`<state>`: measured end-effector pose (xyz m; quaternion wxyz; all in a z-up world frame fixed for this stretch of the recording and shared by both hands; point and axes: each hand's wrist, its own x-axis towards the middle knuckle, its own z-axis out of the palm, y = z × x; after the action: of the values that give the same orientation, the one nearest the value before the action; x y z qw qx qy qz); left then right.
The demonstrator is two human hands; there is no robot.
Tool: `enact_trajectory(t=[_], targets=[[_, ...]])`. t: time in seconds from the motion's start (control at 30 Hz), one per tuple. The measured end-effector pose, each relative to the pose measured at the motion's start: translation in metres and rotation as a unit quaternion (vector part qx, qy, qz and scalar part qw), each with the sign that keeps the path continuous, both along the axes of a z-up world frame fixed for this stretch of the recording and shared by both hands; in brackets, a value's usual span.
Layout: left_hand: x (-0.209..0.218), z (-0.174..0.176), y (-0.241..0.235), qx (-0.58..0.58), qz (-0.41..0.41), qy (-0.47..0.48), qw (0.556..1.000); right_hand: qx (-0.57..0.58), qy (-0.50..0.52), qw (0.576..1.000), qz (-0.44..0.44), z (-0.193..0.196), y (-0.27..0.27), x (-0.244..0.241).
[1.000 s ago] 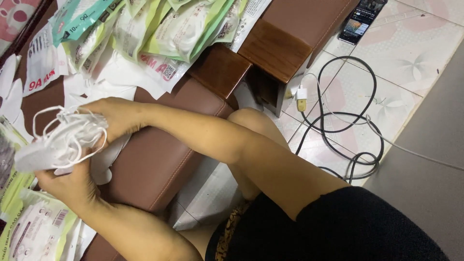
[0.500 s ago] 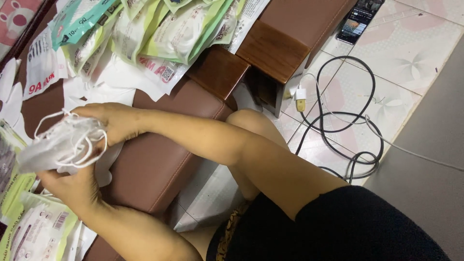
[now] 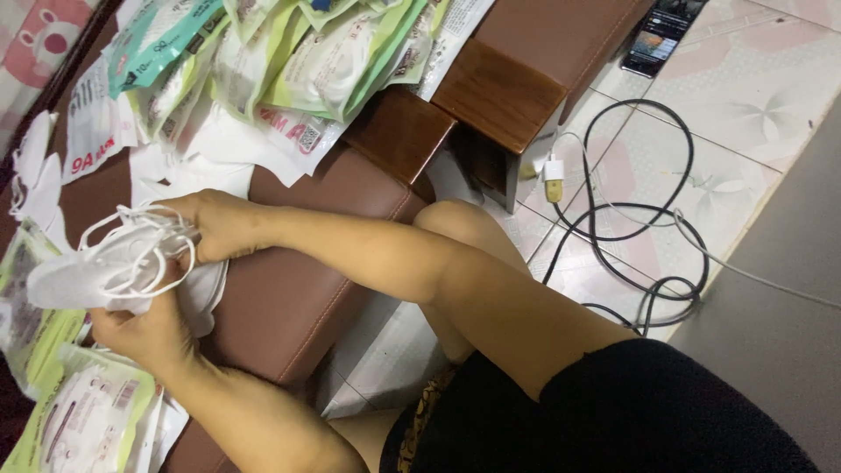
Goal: Picking up, unfolding, and stacking white face masks from a pile on a bench.
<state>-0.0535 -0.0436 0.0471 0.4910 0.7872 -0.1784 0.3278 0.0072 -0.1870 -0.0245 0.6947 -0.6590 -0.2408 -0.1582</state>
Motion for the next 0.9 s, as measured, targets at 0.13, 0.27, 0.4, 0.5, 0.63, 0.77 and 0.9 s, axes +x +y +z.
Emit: enact_trajectory(t=[0.13, 0.27, 0.4, 0.5, 0.63, 0.77, 0.9], targets=[[0.023, -0.026, 0.026, 0.020, -0.069, 0.025, 0.997, -0.119, -0.009, 0.993, -0.013, 0.011, -0.008, -0.010], [0.025, -0.029, 0.029, 0.018, -0.037, 0.036, 0.998, -0.172, 0.042, 0.984, -0.013, 0.007, -0.008, -0.009], [0.022, -0.034, 0.022, 0.015, -0.009, 0.059, 0.998, -0.220, 0.065, 0.973, -0.033, -0.014, -0.001, 0.006], [0.022, -0.038, 0.018, 0.009, 0.010, 0.074, 0.997, -0.220, 0.075, 0.972, -0.034, 0.008, -0.011, -0.012], [0.022, -0.042, 0.008, 0.001, 0.024, 0.086, 0.996, -0.226, 0.093, 0.969, -0.026, 0.008, -0.014, -0.015], [0.032, -0.047, 0.008, -0.002, 0.002, 0.122, 0.992, -0.201, 0.067, 0.976, -0.051, -0.004, -0.009, -0.012], [0.033, -0.048, 0.009, -0.013, -0.028, 0.155, 0.987, -0.199, 0.052, 0.976, -0.073, 0.014, -0.020, -0.032]])
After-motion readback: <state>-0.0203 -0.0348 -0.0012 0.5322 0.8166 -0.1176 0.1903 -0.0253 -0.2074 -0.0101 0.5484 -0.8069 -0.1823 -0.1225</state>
